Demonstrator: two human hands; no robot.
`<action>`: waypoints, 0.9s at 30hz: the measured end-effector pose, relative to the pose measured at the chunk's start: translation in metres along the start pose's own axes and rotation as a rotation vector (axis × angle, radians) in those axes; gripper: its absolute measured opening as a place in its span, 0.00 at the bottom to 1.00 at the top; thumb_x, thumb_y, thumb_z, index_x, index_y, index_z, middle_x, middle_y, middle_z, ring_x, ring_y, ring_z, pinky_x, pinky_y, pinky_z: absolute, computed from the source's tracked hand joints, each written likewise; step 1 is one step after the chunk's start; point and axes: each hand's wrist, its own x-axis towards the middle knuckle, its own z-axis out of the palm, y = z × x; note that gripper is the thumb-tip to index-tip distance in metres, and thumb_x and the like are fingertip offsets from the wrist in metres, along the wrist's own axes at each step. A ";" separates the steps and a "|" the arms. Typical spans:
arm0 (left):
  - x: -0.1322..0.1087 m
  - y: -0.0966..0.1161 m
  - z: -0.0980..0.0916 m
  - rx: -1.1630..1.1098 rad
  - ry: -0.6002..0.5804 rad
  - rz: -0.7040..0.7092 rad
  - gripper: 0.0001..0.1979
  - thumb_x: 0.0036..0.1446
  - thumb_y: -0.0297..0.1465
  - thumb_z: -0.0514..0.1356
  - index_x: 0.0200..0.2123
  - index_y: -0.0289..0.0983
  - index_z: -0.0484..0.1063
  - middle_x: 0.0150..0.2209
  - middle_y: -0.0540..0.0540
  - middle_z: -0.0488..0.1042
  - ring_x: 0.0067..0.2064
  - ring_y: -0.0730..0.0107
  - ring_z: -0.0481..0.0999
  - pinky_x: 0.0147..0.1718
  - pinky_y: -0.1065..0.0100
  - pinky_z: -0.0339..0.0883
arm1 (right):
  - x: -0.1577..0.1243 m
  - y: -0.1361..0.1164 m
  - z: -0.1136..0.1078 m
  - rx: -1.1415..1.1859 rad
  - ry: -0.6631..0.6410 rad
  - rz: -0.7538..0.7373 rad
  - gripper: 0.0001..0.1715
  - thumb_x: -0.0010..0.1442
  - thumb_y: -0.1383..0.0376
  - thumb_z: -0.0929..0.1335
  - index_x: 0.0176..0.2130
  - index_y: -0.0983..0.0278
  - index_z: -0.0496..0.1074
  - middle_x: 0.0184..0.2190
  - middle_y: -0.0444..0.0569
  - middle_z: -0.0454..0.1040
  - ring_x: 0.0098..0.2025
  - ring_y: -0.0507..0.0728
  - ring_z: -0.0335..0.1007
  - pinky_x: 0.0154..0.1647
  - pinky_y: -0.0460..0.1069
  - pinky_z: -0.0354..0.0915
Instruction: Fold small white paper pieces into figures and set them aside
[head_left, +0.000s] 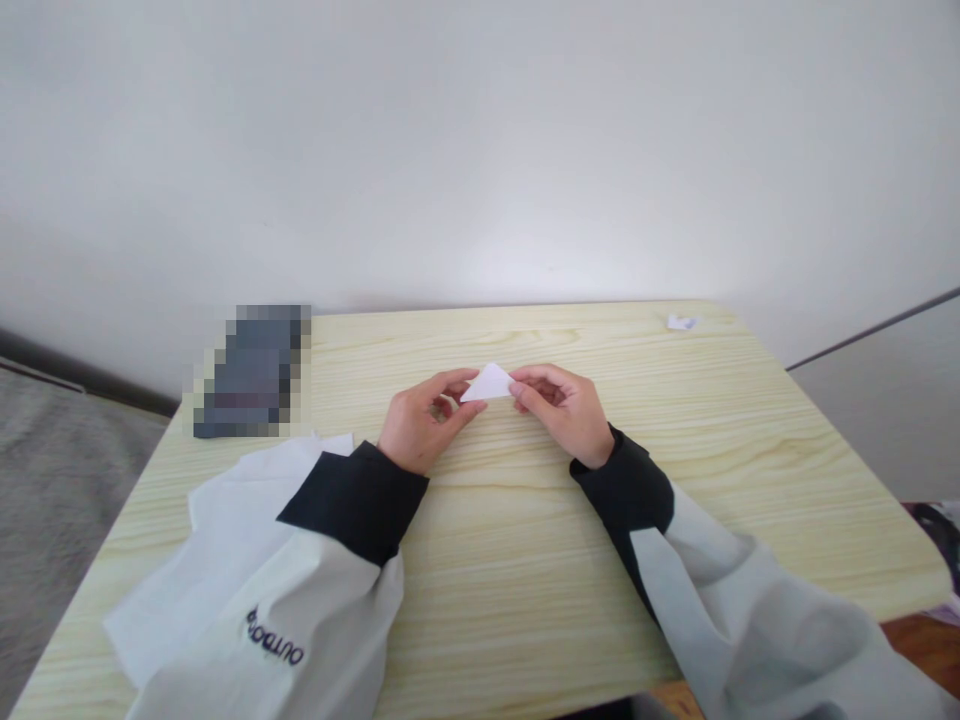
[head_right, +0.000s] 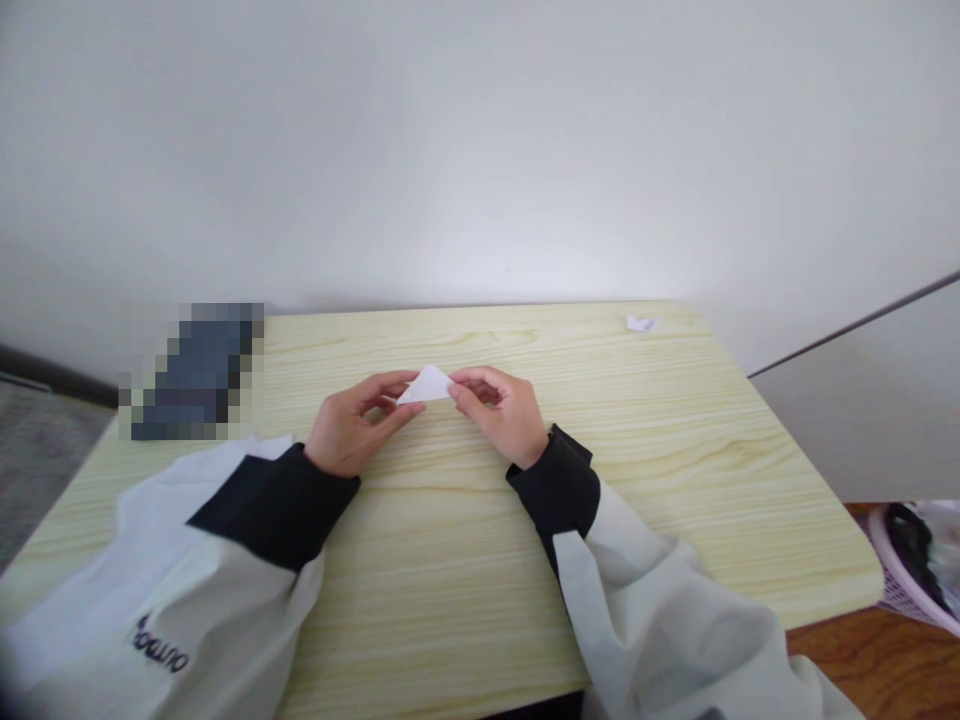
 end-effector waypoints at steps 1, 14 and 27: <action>0.000 0.000 0.000 -0.001 0.000 0.000 0.19 0.50 0.38 0.62 0.44 0.33 0.73 0.36 0.44 0.78 0.32 0.70 0.75 0.30 0.71 0.70 | 0.000 0.000 0.000 0.000 -0.001 -0.001 0.11 0.53 0.60 0.70 0.36 0.64 0.74 0.27 0.46 0.76 0.27 0.50 0.71 0.30 0.45 0.68; 0.000 -0.001 0.000 -0.017 -0.006 0.008 0.12 0.56 0.36 0.57 0.37 0.34 0.76 0.32 0.47 0.80 0.35 0.67 0.78 0.35 0.70 0.72 | 0.000 0.001 0.001 -0.019 0.025 0.018 0.08 0.51 0.62 0.71 0.32 0.64 0.74 0.24 0.44 0.75 0.25 0.49 0.71 0.28 0.44 0.68; 0.000 -0.005 0.001 -0.126 -0.015 0.068 0.24 0.48 0.39 0.65 0.47 0.34 0.71 0.41 0.42 0.77 0.36 0.67 0.77 0.36 0.67 0.73 | 0.000 -0.002 0.001 0.057 0.007 0.031 0.10 0.52 0.62 0.70 0.36 0.65 0.74 0.24 0.44 0.75 0.23 0.48 0.70 0.26 0.43 0.68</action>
